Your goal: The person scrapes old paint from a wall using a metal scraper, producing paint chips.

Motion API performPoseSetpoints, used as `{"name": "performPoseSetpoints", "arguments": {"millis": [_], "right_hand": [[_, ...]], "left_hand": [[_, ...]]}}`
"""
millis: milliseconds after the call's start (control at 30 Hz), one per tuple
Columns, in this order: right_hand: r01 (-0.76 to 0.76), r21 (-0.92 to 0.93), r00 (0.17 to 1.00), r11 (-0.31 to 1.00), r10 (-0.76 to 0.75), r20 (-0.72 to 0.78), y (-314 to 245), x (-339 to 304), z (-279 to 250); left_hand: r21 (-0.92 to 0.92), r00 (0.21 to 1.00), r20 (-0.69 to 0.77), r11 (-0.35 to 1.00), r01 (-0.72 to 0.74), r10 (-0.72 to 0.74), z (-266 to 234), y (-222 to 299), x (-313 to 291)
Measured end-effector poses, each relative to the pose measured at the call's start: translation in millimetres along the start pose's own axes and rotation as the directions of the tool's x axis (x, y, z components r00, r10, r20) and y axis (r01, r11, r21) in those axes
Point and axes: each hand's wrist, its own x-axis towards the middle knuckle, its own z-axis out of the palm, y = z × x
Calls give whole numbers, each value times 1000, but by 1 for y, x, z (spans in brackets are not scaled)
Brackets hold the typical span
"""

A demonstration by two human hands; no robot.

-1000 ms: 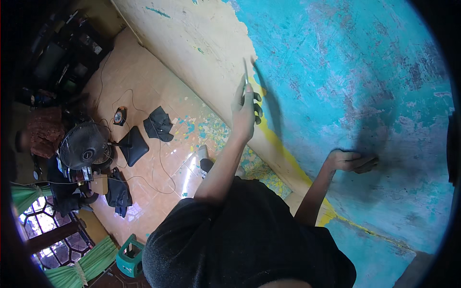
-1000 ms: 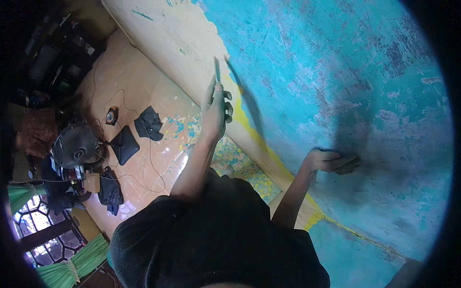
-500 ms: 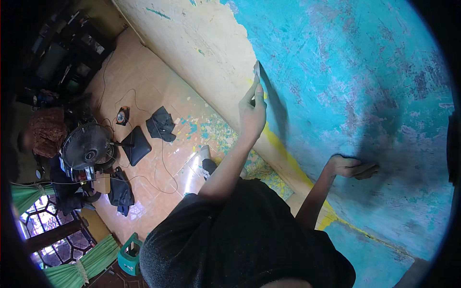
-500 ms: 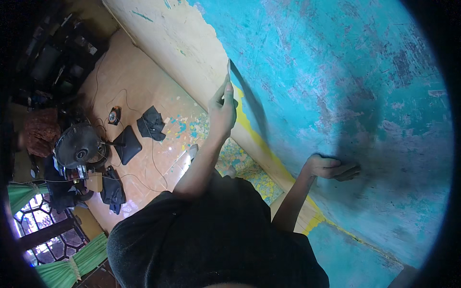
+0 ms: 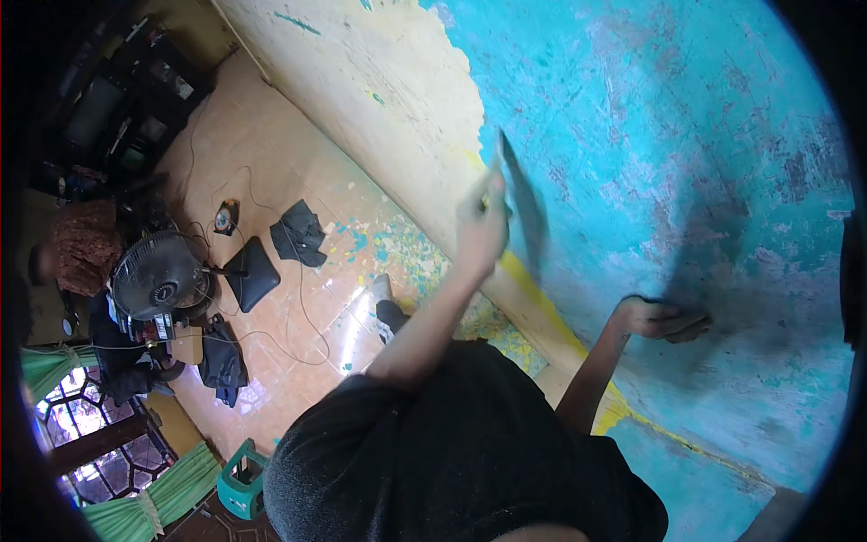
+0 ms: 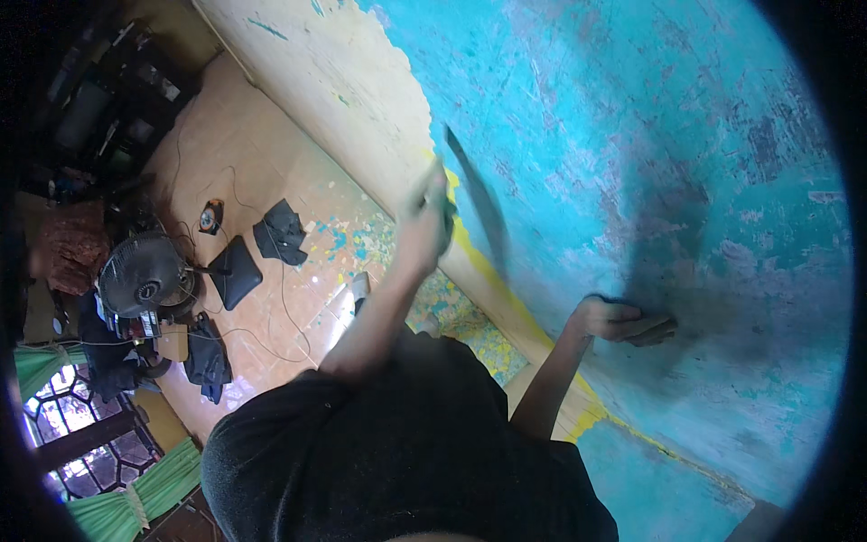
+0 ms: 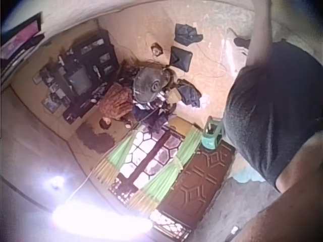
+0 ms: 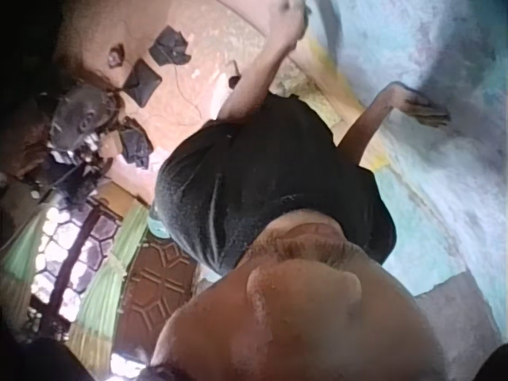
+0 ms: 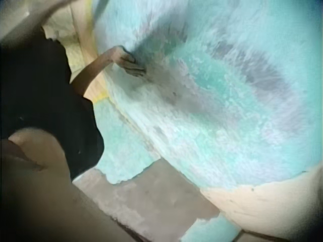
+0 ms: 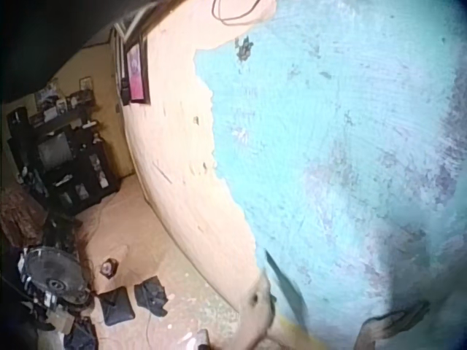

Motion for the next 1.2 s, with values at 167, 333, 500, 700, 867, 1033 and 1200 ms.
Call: {"name": "performPoseSetpoints", "arguments": {"millis": [167,333,500,700,867,1033,1200], "right_hand": [[5,1,1000,1000,-5,-2,-1,2,-1],[-1,-2,1000,1000,1,2,-1,0,1],[-11,41,1000,999,12,-25,1,2,2],[-47,70,998,996,44,45,-4,6,-5],[-28,19,999,999,27,25,-5,5,-2],[-35,-4,999,999,35,14,1,1,-4],[-25,-33,999,999,26,27,-4,-1,0]], "left_hand": [[-88,999,23,995,46,-44,-4,7,12],[10,1000,7,1000,-26,26,0,-8,13],[-116,989,98,986,122,-111,-7,9,7],[-164,994,-107,986,5,-23,-10,19,48],[-7,991,55,993,-121,121,5,2,14],[-86,1000,27,996,-3,5,-13,26,47],[36,999,-10,998,-53,53,-2,19,22]]}}
